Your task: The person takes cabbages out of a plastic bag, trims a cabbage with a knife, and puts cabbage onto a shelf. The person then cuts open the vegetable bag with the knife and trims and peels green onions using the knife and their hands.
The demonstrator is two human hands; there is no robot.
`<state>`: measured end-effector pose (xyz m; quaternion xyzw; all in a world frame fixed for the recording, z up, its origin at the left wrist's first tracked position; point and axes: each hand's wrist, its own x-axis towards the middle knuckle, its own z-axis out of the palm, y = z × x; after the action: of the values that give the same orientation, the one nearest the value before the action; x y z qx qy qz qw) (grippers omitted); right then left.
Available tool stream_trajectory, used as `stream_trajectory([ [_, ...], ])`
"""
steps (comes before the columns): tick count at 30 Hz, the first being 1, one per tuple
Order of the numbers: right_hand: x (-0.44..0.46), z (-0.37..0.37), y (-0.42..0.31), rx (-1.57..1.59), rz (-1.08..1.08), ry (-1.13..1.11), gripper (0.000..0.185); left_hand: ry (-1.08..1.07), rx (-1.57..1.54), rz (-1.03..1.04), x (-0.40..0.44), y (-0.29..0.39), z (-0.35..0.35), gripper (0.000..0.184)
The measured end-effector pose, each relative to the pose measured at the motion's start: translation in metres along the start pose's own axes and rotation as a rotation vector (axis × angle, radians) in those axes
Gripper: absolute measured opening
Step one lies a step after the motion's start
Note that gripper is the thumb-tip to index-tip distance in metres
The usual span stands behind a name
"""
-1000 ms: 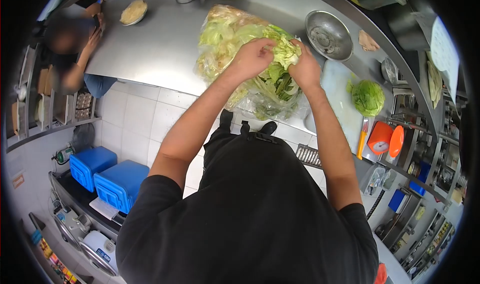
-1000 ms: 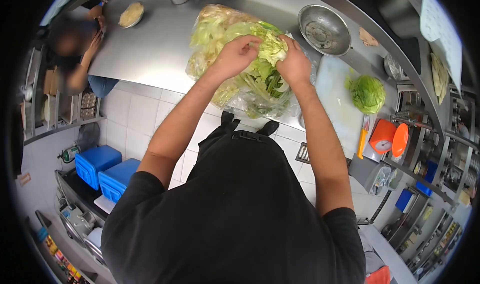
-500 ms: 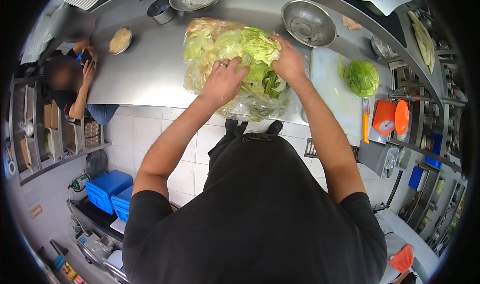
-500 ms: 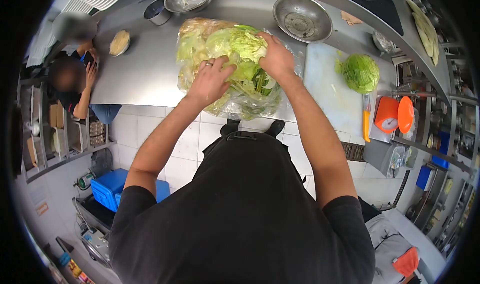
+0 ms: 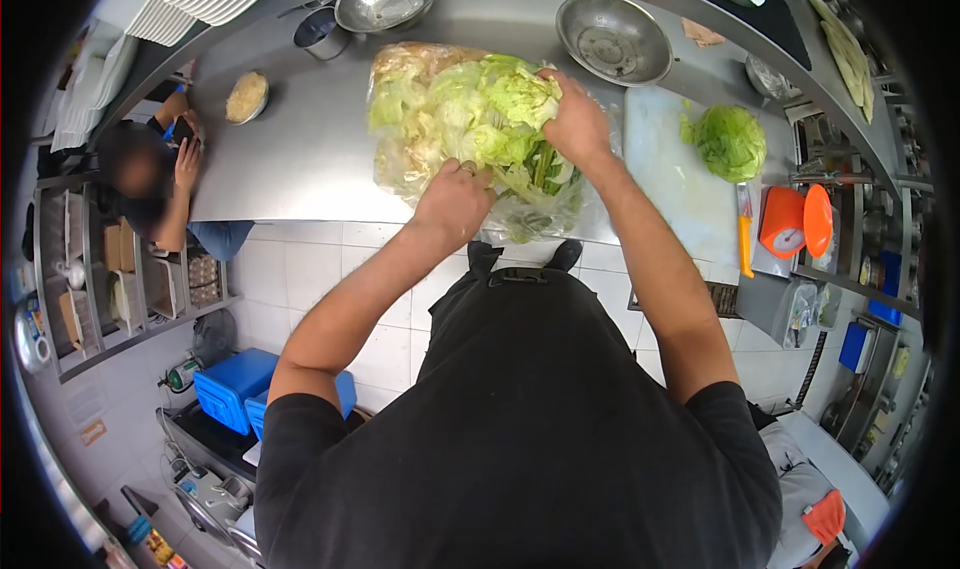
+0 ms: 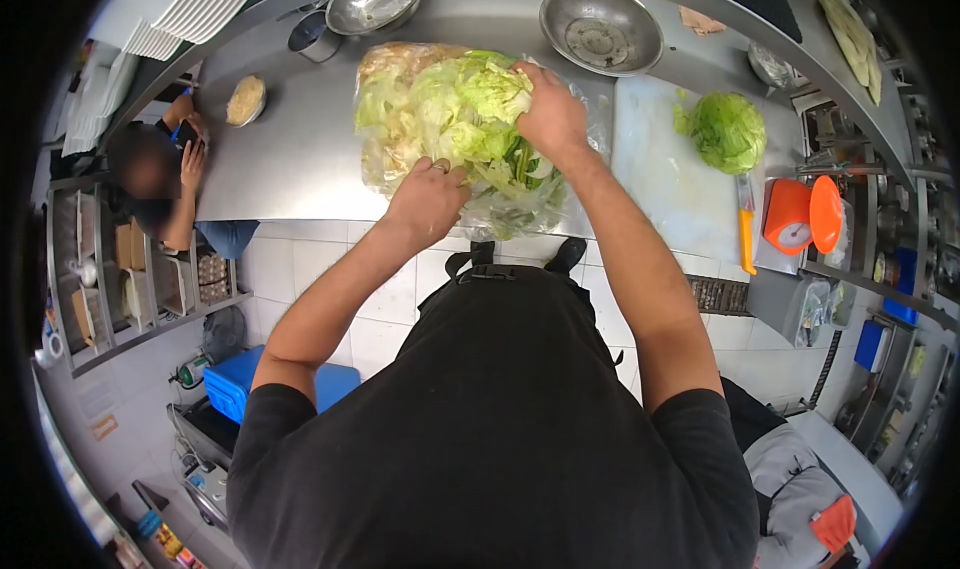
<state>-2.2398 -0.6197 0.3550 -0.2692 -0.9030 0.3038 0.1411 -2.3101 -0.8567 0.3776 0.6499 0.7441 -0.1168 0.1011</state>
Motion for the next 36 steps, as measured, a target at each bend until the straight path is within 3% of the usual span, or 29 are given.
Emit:
stream_trajectory([
  [2,-0.010,-0.003,-0.010,0.005,-0.014,-0.009,0.061,0.111,-0.036,-0.030,-0.010,0.002,-0.021,0.013],
  [5,-0.034,0.000,-0.027,-0.029,-0.074,-0.060,0.065,0.078,-0.143,-0.242,-0.015,0.002,-0.049,0.011],
  [8,-0.054,0.023,-0.027,-0.110,-0.343,-0.087,0.063,0.243,-0.338,-0.189,-0.023,-0.008,-0.057,0.012],
  [11,-0.057,0.036,-0.051,-0.166,-0.383,-0.251,0.063,0.258,-0.449,-0.150,-0.022,-0.001,-0.069,0.015],
  [14,-0.053,0.088,-0.037,0.033,-0.441,-0.296,0.056,0.299,-0.506,-0.107,-0.020,0.000,-0.071,0.015],
  [15,-0.048,0.093,-0.039,0.007,-0.565,-0.386,0.049,0.309,-0.523,-0.091,-0.020,-0.001,-0.069,0.017],
  [18,-0.049,0.063,-0.048,0.233,-0.522,-0.539,0.044,0.361,-0.597,-0.047,-0.021,-0.006,-0.068,0.024],
  [21,-0.037,0.020,-0.062,0.119,-0.428,-0.780,0.046,0.414,-0.736,-0.043,-0.027,-0.009,-0.082,0.032],
  [24,-0.038,-0.007,-0.034,0.400,-0.493,-0.612,0.045,0.395,-0.833,-0.147,-0.031,-0.016,-0.094,0.037],
  [27,-0.022,-0.033,-0.018,0.435,0.071,-0.600,0.045,0.440,-0.750,-0.280,-0.011,-0.029,-0.079,0.034],
  [30,-0.006,-0.007,0.017,0.272,0.046,-0.120,0.046,0.545,-0.568,-0.143,0.043,-0.031,-0.060,0.038],
  [33,0.002,0.007,0.016,-0.318,-0.129,0.287,0.044,0.485,-0.319,-0.227,0.092,-0.023,-0.023,0.060],
  [36,0.012,0.028,0.038,-0.369,0.096,0.100,0.046,0.302,-0.222,-0.360,0.103,-0.025,-0.002,0.079],
])
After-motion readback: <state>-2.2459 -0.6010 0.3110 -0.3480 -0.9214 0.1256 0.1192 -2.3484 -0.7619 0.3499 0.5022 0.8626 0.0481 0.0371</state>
